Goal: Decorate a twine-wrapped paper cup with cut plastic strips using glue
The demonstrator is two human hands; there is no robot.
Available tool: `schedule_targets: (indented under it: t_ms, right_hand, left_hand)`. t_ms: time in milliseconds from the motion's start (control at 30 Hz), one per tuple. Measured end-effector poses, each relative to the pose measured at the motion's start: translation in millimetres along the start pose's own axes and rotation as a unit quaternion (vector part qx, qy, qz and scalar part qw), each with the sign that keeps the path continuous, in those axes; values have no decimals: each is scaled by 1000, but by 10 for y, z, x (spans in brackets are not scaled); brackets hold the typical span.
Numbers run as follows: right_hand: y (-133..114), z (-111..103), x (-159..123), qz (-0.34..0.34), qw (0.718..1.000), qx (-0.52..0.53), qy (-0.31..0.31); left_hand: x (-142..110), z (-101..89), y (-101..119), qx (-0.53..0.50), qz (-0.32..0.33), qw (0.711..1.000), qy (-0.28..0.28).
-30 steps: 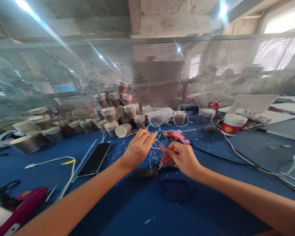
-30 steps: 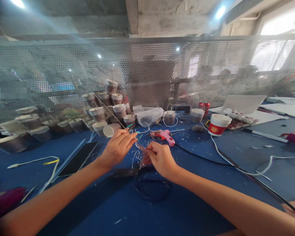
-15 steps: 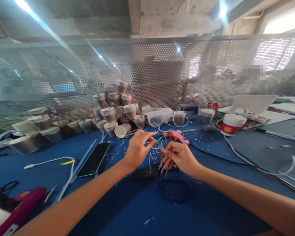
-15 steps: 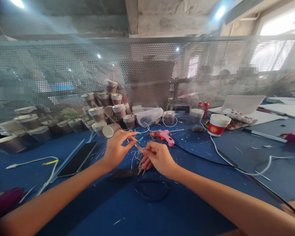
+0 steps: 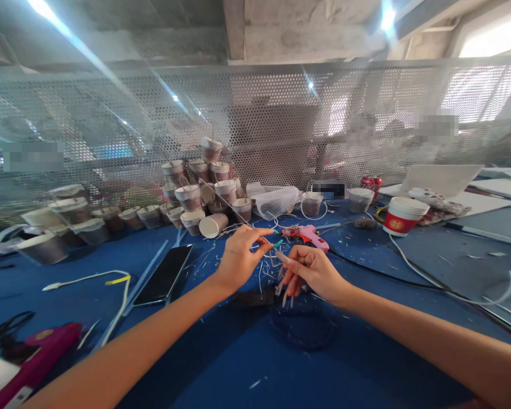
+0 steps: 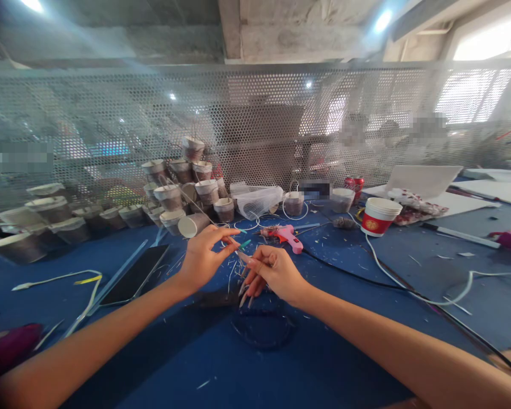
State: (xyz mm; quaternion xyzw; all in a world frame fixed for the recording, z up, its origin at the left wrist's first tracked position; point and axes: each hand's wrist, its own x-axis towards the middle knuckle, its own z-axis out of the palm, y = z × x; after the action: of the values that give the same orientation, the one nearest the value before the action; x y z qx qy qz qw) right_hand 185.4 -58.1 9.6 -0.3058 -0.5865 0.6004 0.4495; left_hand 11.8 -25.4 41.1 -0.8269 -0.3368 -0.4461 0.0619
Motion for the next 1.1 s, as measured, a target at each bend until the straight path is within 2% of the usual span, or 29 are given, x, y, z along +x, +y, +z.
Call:
schedule_targets:
  t_ms: [333, 567, 833, 1100]
  right_hand:
    - [-24, -3, 1, 4, 1000, 26, -11]
    - [4, -14, 8, 11, 999, 44, -15]
    - [33, -11, 15, 41, 994, 98, -29]
    - [21, -14, 10, 55, 991, 115, -48]
  left_hand:
    - [-48, 34, -33, 33, 86, 996, -17]
    - [-100, 83, -46, 59, 112, 992, -9]
    - [-141, 132, -68, 71, 104, 992, -3]
    - [-155, 122, -88, 99, 141, 985, -30]
